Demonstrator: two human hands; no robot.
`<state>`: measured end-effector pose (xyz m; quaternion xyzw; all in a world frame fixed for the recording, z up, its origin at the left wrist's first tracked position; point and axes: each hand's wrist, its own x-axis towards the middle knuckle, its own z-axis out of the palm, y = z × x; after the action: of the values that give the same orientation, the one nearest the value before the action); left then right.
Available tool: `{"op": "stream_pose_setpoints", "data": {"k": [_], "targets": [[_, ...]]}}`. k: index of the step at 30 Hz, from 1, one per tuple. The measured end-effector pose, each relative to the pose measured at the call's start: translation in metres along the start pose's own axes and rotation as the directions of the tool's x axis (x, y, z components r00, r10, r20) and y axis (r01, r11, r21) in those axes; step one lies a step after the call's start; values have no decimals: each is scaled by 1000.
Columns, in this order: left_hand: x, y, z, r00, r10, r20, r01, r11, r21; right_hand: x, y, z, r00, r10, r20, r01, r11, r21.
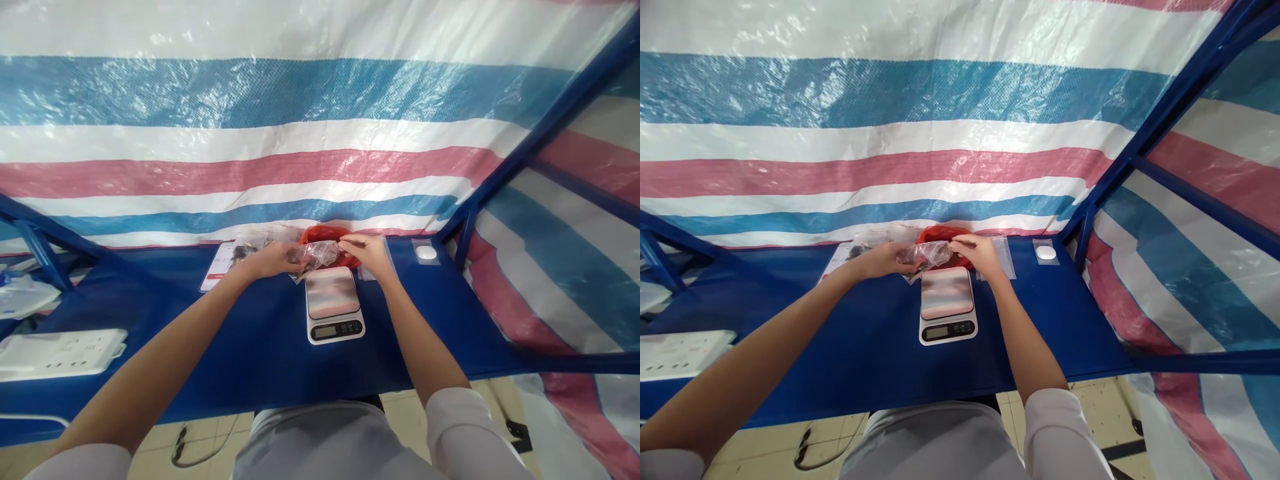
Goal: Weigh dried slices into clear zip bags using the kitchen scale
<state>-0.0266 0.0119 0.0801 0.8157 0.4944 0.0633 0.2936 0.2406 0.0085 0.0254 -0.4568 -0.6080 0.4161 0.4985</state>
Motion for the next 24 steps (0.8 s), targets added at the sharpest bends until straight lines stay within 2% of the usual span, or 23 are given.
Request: {"op": "stream_pose_setpoints", "data": {"k": [3, 8, 10, 17, 24], "targets": [[4, 14, -8, 1000, -2, -23, 3, 999, 54, -2, -2, 1, 998, -34, -44, 35, 999, 23], [16, 33, -15, 1000, 2, -13, -1, 997, 77, 4, -6, 11, 997, -73, 39, 76, 993, -93], [21, 36, -15, 999, 26, -17, -25, 996, 83, 8, -1, 14, 996, -71, 54, 76, 993, -91], [31, 20, -19, 1000, 6, -8, -5, 991, 135, 21, 22, 9, 999, 33, 30, -35, 999, 37], [31, 11, -29, 986, -96, -134, 101, 994, 38, 30, 40, 4, 982, 181, 44, -186, 965, 185]]}}
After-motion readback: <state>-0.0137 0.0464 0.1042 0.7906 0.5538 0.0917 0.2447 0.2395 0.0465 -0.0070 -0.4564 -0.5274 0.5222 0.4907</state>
